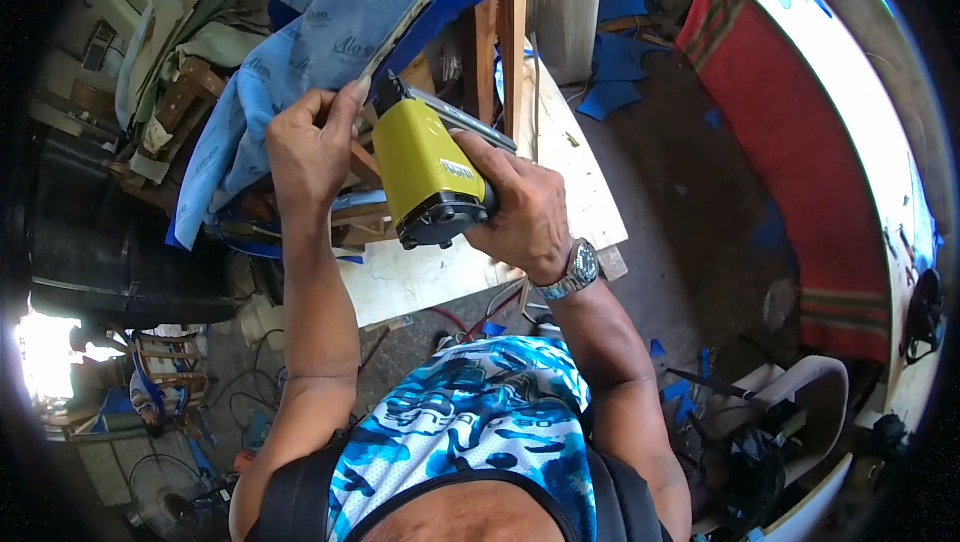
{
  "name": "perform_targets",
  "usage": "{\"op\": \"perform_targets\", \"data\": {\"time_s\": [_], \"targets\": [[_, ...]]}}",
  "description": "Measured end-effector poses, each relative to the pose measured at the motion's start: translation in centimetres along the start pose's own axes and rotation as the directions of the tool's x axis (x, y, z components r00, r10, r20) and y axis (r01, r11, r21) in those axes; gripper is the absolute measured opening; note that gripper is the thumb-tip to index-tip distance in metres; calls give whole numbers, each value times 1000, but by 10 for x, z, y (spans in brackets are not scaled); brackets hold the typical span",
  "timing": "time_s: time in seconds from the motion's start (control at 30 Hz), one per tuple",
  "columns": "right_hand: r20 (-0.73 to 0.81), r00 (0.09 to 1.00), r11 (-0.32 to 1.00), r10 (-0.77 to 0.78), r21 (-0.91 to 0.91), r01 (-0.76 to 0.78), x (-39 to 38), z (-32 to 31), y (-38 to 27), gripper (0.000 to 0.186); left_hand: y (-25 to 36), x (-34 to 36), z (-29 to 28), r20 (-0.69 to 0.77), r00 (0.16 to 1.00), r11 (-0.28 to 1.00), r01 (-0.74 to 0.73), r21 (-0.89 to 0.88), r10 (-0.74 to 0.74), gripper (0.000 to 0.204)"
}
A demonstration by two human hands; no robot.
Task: Reupholstering a wooden chair frame by stapling fabric and foam padding using a pneumatic staple gun.
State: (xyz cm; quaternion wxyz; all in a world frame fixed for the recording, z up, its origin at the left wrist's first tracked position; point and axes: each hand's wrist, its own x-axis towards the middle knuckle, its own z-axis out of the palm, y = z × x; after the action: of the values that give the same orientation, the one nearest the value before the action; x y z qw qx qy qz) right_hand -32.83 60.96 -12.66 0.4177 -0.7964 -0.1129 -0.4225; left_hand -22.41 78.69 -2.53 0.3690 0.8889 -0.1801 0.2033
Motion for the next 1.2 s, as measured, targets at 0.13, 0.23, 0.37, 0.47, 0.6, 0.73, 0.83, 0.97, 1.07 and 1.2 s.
{"op": "perform_targets", "data": {"time_s": [0.13, 0.23, 0.37, 0.47, 0.6, 0.73, 0.83, 0.97, 1.07, 1.2], "targets": [[14, 1000, 1000, -26, -1, 26, -3, 0, -2, 66, -1, -9, 0, 20, 999, 988, 41, -151, -38, 34], [7, 999, 999, -40, 12, 40, 1, -1, -6, 66, -6, -12, 0, 27, 1000, 976, 4, -216, 2, 32], [15, 1000, 999, -24, 35, 23, 5, 3, -5, 66, 1, -13, -4, 54, 999, 989, 5, -150, 3, 31], [40, 999, 999, 1, 38, -3, 5, 7, -4, 68, -6, -8, -2, 20, 995, 995, -96, -21, 97, 30], [44, 999, 1000, 7, -5, -7, 5, 10, -2, 69, 1, -11, -5, 19, 997, 995, -74, -66, 76, 29], [11, 999, 999, -45, -12, 46, 6, 14, 3, 70, 4, -9, -9, 69, 997, 998, -9, -61, 13, 29], [63, 998, 997, -24, -65, 28, 7, 12, 1, 71, 2, -8, -7, 54, 998, 998, -24, -54, 27, 29], [75, 997, 991, -17, -128, 26, 10, 11, -10, 73, -4, -8, -4, 0, 998, 992, -65, -107, 65, 26], [85, 996, 990, 17, -142, -5, 7, 13, -14, 74, -5, -8, -2, -2, 998, 990, -62, -125, 62, 27], [32, 999, 989, 33, -148, -28, 10, 14, -9, 74, -10, -7, 6, -31, 989, 984, -150, -99, 148, 30]]}}
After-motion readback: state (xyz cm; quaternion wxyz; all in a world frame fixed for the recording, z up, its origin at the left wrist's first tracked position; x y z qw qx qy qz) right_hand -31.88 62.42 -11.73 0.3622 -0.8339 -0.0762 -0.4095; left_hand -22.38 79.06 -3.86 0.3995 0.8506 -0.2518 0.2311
